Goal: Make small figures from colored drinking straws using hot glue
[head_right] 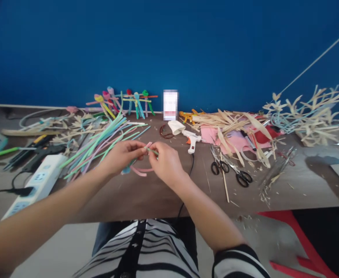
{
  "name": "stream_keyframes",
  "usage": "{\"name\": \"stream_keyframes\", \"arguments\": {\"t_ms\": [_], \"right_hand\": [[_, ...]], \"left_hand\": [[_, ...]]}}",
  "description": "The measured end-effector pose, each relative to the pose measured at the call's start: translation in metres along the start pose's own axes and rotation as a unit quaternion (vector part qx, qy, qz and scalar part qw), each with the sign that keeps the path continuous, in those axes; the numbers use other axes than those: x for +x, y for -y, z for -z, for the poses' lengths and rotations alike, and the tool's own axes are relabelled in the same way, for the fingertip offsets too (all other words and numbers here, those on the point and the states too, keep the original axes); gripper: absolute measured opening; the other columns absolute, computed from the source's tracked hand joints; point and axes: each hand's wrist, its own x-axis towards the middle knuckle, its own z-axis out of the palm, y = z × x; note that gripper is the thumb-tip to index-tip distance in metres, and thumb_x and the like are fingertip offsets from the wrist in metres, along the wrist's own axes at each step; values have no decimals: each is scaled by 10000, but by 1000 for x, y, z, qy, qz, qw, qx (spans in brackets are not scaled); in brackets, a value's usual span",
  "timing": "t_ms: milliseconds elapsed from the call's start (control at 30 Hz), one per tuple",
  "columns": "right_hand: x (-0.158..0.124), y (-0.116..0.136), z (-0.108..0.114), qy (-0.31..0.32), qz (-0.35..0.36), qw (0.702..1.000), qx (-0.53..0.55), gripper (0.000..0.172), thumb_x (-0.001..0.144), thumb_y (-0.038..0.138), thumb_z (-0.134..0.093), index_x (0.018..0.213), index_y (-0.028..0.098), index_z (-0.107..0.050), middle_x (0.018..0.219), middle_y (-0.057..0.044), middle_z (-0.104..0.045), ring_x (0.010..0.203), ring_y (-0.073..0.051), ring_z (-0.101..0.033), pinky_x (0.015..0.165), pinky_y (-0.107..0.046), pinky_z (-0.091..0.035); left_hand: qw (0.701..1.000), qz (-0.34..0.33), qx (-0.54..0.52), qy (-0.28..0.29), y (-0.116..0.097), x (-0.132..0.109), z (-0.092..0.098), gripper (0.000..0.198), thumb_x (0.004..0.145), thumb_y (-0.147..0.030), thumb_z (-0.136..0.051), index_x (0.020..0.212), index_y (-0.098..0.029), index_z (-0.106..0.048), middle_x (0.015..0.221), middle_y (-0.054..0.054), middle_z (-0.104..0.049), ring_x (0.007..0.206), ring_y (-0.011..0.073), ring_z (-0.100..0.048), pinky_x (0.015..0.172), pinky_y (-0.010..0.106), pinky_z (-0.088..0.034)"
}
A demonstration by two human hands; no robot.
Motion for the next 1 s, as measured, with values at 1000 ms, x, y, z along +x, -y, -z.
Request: {"name": "stream_keyframes", "arguments": {"t_ms": [1000], "right_hand": [[44,-12,35,319,18,945,71,254,761,361,-481,725,142,-604,527,40,-495,461,-68,-409,473,-196,-292]], "left_hand": [[940,-174,287,59,-5,-7,14,213,759,-284,-479,756,-143,-638,632,15,-643,554,106,-550,503,183,-377]]}}
